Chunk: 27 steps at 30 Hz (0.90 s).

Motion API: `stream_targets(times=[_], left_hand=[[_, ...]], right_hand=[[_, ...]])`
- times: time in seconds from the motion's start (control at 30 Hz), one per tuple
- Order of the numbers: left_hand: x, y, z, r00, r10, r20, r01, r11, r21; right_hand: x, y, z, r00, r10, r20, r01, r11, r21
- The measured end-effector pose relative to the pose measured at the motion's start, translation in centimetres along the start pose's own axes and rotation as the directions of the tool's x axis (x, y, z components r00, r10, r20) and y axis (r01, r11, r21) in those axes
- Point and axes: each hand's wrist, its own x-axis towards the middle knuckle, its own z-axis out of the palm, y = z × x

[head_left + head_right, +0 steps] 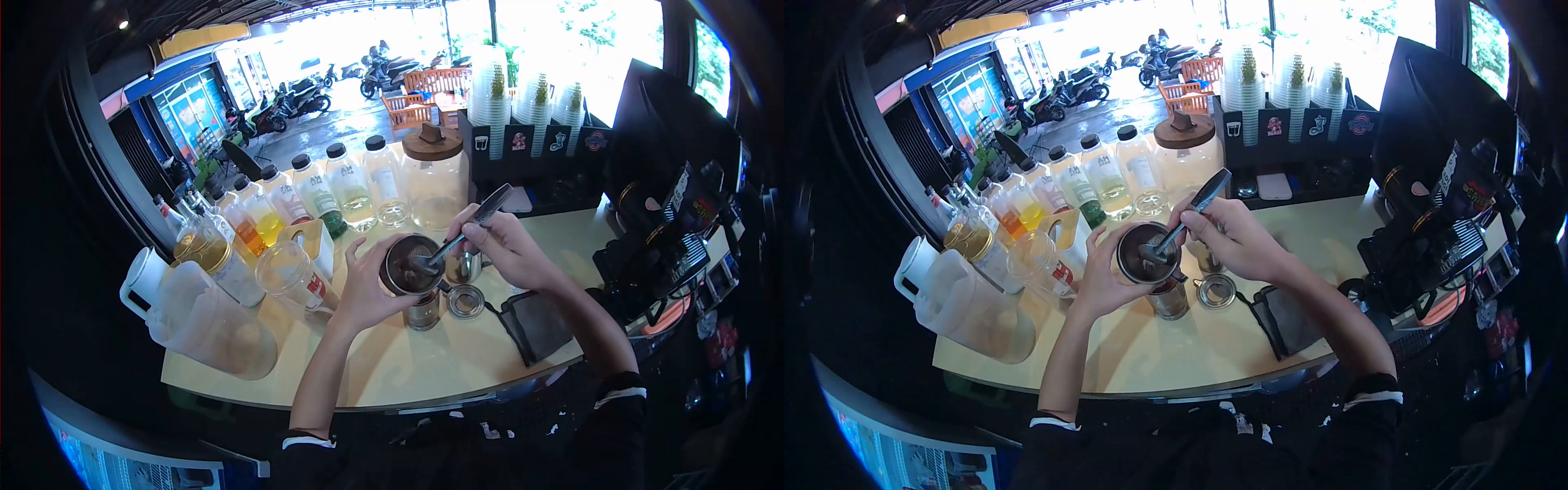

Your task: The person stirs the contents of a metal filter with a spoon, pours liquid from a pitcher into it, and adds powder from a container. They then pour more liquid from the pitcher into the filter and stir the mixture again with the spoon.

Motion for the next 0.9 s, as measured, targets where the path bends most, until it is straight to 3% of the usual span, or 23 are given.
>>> stream_targets(times=[0.2,0.33,0.53,0.6,0.67,0.7,0.73,0.77,0.8,0.87,0.9], left_hand=[[-0.6,-0.4,0.7,0.996,-0.088,0.01,0.088,0.996,-0.012],[-0.8,-0.6,0.9,0.988,-0.15,0.043,0.153,0.985,-0.082],[-0.7,-0.9,1.3,0.975,-0.198,0.098,0.213,0.961,-0.177],[-0.9,-1.1,1.3,0.971,-0.212,0.105,0.229,0.954,-0.191],[-1.1,-1.1,1.1,0.991,-0.111,-0.068,0.092,0.966,-0.242],[-0.9,-0.7,0.6,0.991,-0.11,-0.07,0.09,0.966,-0.242],[-0.5,0.2,-0.2,0.99,-0.068,-0.122,0.054,0.992,-0.114],[-0.2,1.0,-1.0,0.986,-0.021,-0.168,0.024,1.0,0.017],[0.1,1.5,-1.4,0.985,-0.024,-0.169,0.027,1.0,0.015],[0.8,2.2,-1.9,0.979,0.174,-0.104,-0.145,0.961,0.235],[1.0,2.4,-1.9,0.979,0.171,-0.107,-0.143,0.962,0.234]], right_hand=[[-0.5,0.9,0.9,0.99,0.042,-0.132,-0.023,0.989,0.143],[-0.3,1.5,1.2,0.987,0.045,-0.156,-0.024,0.991,0.134],[-0.1,1.3,1.9,0.988,0.018,-0.155,-0.024,0.999,-0.034],[0.0,1.0,2.1,0.991,-0.055,-0.121,0.034,0.985,-0.167],[-0.1,0.8,2.4,0.993,-0.04,-0.107,0.022,0.986,-0.167],[-0.1,0.6,2.5,0.995,-0.024,-0.095,0.008,0.986,-0.166],[0.0,0.5,2.6,0.995,-0.025,-0.095,0.008,0.986,-0.167],[0.1,0.4,2.7,0.991,-0.113,-0.076,0.084,0.948,-0.307],[0.3,0.3,2.9,0.98,-0.196,-0.044,0.158,0.885,-0.439],[0.6,0.2,3.1,0.98,-0.201,-0.011,0.175,0.879,-0.444],[0.8,0.1,3.3,0.978,-0.208,0.019,0.194,0.872,-0.45]])
